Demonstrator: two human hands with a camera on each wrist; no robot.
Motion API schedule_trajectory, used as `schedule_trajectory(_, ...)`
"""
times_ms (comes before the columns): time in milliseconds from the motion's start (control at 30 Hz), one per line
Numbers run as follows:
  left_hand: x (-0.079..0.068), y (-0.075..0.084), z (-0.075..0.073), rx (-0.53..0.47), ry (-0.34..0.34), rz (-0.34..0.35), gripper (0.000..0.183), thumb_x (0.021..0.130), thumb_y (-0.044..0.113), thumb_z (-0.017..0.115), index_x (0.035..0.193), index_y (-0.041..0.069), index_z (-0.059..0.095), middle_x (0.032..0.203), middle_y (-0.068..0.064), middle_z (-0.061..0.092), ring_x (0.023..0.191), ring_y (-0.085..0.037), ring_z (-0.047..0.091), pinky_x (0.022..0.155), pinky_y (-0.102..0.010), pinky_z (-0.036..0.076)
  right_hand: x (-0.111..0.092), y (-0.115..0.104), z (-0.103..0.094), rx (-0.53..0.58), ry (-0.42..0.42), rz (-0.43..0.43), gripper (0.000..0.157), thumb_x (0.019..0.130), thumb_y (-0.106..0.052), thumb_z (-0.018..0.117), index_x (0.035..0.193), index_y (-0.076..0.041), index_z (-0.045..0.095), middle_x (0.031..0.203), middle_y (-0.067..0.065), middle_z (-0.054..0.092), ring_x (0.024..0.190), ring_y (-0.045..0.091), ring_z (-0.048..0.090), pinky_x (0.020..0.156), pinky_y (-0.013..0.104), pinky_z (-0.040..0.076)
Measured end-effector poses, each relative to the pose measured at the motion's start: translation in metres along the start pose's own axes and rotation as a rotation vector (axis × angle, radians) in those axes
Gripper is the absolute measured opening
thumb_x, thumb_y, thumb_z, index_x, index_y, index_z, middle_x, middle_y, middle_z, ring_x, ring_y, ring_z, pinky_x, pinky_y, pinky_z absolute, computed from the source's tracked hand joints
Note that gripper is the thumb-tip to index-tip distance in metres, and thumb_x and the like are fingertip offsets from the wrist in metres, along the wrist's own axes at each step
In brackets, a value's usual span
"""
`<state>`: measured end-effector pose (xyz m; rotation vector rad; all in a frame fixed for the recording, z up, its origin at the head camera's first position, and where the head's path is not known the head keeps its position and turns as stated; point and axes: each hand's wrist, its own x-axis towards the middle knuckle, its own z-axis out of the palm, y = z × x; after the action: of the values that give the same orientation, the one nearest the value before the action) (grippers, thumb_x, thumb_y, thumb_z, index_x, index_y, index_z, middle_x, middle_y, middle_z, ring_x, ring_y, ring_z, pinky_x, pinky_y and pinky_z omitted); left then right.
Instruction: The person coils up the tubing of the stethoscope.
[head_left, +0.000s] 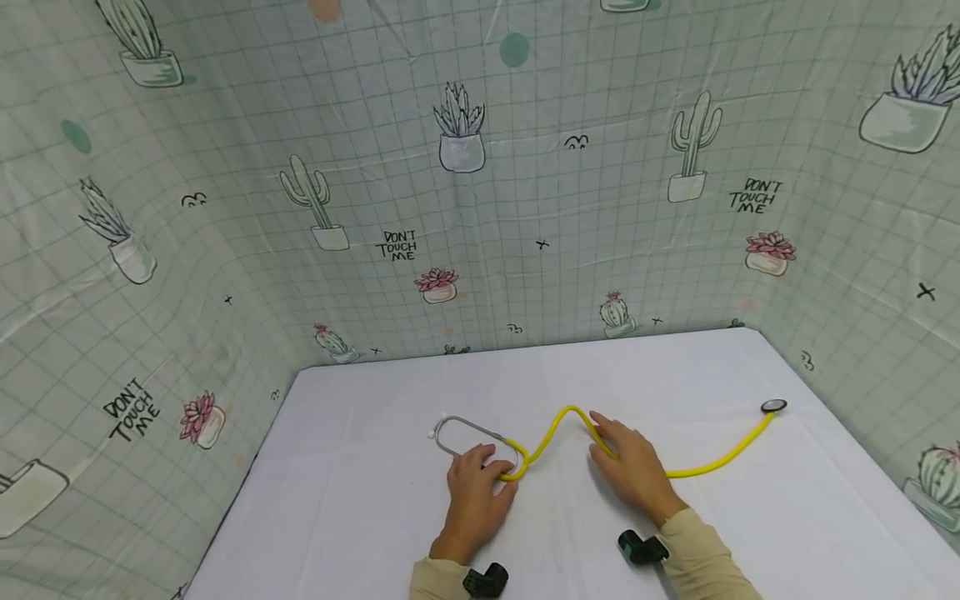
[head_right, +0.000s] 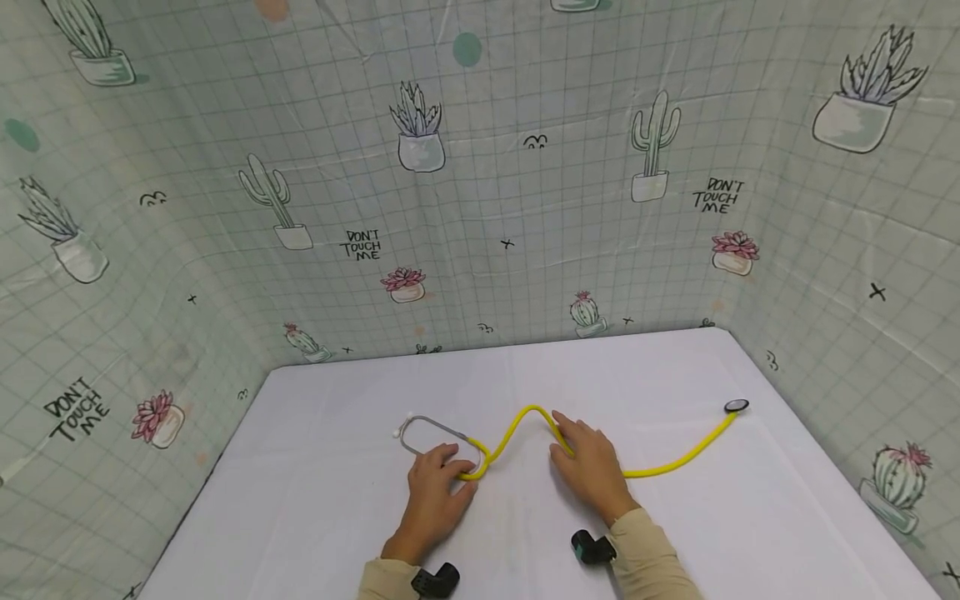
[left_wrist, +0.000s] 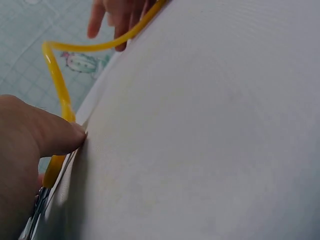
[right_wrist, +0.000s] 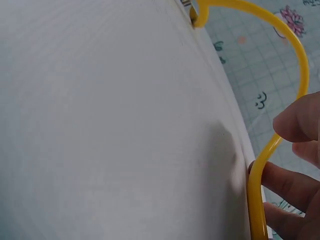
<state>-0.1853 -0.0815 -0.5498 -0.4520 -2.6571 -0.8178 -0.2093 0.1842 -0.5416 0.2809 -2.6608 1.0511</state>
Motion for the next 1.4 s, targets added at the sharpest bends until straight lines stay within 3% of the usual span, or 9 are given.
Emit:
schedule_trajectory(267,0.000,0.009,0.001,-0.006,-0.064,-0.035,0.021,0.087,0.021,0.078,0.107,0.014,0.075,0.133,-0.011,0.056,0.131,-0.034,0.045,0.111,-0.066,0.023,0.000,-0.004,0.006,0.089,-0.015,0.072,0.051,0.096,-0.014,0.062,0.146,-0.005,0.052,0.131,0.019,0.064,0.129,0.041,0.052,0.113,0.060,0.026)
schedule_trajectory(600,-0.002,0.018,0.001,0.067,-0.101,0.055,0.023,0.090,0.021,0.074,0.112,0.022,0.077,0.135,-0.011,0.057,0.128,-0.032,0.048,0.100,-0.062,0.035,0.000,-0.009,0.009,0.079,-0.027,0.085,0.054,0.097,-0.015,0.062,0.148,-0.003,0.047,0.133,0.022,0.061,0.129,0.042,0.052,0.114,0.061,0.024)
schedule_trajectory(800,-0.003,0.018,0.000,0.146,-0.147,0.082,0.027,0.092,0.025,0.071,0.119,0.026,0.075,0.138,-0.009,0.056,0.131,-0.033,0.046,0.099,-0.058,0.037,0.005,-0.011,0.002,0.093,-0.024,0.083,0.060,0.098,-0.018,0.062,0.153,-0.008,0.041,0.133,0.024,0.060,0.122,0.041,0.058,0.104,0.058,0.042)
schedule_trajectory(967,-0.001,0.015,-0.001,0.174,-0.159,0.113,0.028,0.092,0.020,0.067,0.119,0.026,0.074,0.137,-0.007,0.057,0.130,-0.031,0.048,0.096,-0.055,0.039,0.011,-0.012,-0.004,0.104,0.041,0.031,0.056,0.099,-0.019,0.062,0.152,-0.016,0.045,0.115,0.017,0.065,0.102,0.035,0.066,0.089,0.053,0.053)
schedule_trajectory(1133,0.006,0.007,-0.012,0.164,-0.233,0.148,0.029,0.090,0.018,0.066,0.118,0.022,0.074,0.135,-0.004,0.060,0.127,-0.027,0.051,0.091,-0.051,0.043,0.012,-0.013,-0.003,0.132,0.053,0.027,0.037,0.101,-0.016,0.059,0.138,-0.014,0.062,0.104,0.007,0.067,0.096,0.027,0.067,0.085,0.047,0.055)
schedule_trajectory(1267,0.015,-0.002,-0.026,0.154,-0.293,0.192,0.028,0.089,0.021,0.072,0.117,0.019,0.073,0.133,-0.005,0.061,0.125,-0.028,0.052,0.090,-0.050,0.046,0.011,-0.015,-0.001,0.140,0.008,0.076,0.032,0.102,-0.018,0.059,0.132,-0.013,0.066,0.114,0.008,0.069,0.104,0.028,0.067,0.090,0.048,0.054)
schedule_trajectory(1400,0.025,-0.011,-0.039,0.154,-0.327,0.193,0.038,0.085,0.027,0.079,0.121,0.019,0.071,0.137,-0.006,0.059,0.129,-0.029,0.048,0.093,-0.052,0.045,0.013,-0.019,0.000,0.134,-0.013,0.120,0.032,0.102,-0.021,0.059,0.131,-0.014,0.067,0.122,0.008,0.069,0.110,0.028,0.064,0.095,0.050,0.051)
